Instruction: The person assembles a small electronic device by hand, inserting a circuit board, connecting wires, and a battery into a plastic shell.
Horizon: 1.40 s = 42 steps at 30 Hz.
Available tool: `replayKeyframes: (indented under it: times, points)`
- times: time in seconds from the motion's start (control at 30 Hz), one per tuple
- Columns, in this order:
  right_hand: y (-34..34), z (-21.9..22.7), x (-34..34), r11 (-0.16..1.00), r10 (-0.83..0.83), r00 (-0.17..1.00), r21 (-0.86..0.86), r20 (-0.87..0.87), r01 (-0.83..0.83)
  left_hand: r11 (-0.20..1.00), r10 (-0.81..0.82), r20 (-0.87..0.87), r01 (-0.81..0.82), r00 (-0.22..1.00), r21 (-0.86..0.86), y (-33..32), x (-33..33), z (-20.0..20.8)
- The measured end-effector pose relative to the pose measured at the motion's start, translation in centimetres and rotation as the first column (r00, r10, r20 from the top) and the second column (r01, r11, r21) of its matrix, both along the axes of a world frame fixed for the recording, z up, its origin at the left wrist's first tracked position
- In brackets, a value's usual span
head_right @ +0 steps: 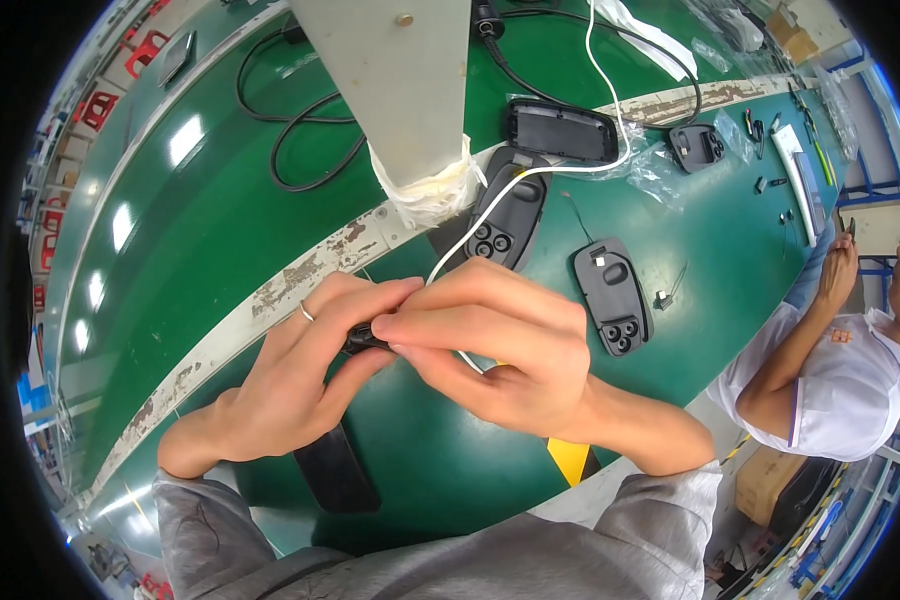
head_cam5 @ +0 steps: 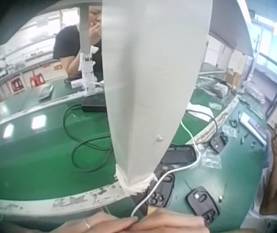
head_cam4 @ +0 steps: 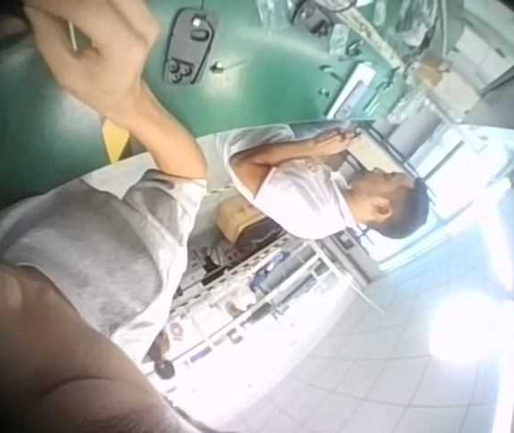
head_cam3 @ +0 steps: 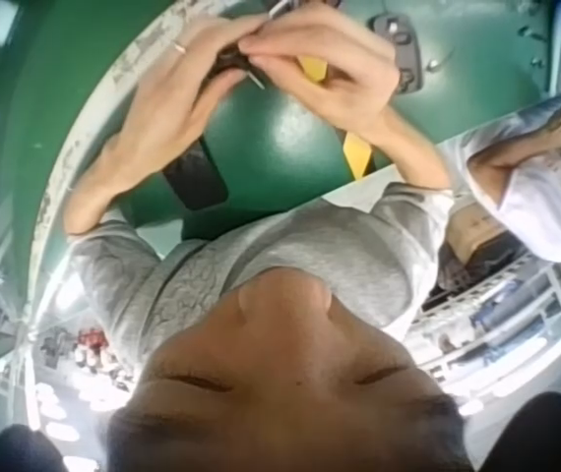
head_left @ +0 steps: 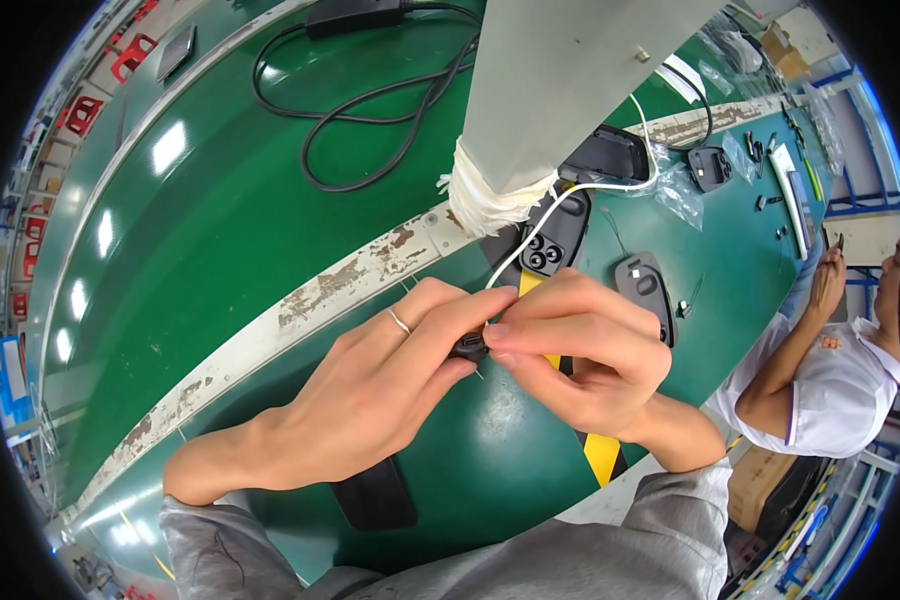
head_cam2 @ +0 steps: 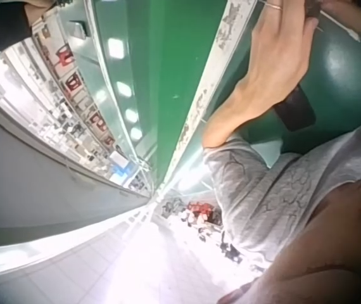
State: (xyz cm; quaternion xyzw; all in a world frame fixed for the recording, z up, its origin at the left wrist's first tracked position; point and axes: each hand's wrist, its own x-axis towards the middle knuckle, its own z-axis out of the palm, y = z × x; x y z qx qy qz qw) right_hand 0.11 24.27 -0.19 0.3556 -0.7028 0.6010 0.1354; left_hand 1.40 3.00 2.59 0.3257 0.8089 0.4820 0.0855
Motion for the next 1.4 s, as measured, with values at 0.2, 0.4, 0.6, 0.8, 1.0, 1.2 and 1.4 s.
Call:
replayKeyframes:
  times: [0.2, 0.4, 0.6, 0.8, 1.0, 1.2, 1.4]
  points:
    - [0.0, -0.2, 0.1, 1.0, 0.001, 1.0, -0.003, 0.012, -0.001, 0.999, 0.034, 0.011, -0.034, 0.999, -0.043, 0.1, 0.2, 0.3]
    - [-0.1, -0.7, 0.2, 0.999, 0.02, 0.999, -0.045, -0.026, -0.021, 0.999, 0.011, -0.023, -0.012, 1.0, -0.043, 0.1, 0.4, -0.1]
    - [-0.1, 0.3, 0.1, 0.998, 0.055, 0.993, 0.009, -0.102, -0.055, 0.99, -0.05, -0.11, 0.035, 0.993, -0.138, -0.3, 0.5, 0.5]
    - [0.2, 0.7, 0.5, 0.994, 0.108, 0.993, 0.003, -0.045, -0.108, 0.989, -0.1, -0.155, 0.081, 0.983, -0.121, -0.5, 0.3, 1.1]
    - [-0.1, 0.5, 1.1, 0.988, 0.123, 0.991, -0.101, 0.044, -0.118, 0.986, -0.14, -0.263, 0.11, 0.955, -0.124, -0.5, 0.3, 0.7]
    - [0.1, 1.0, 0.8, 0.979, 0.195, 0.978, -0.065, 0.073, -0.191, 0.99, -0.111, -0.332, 0.073, 0.937, -0.124, -0.5, 0.4, 0.2]
    - [0.2, 1.1, 0.7, 0.971, 0.238, 0.969, -0.054, 0.062, -0.235, 0.988, -0.123, -0.436, 0.071, 0.891, -0.134, -0.6, 0.6, 0.0]
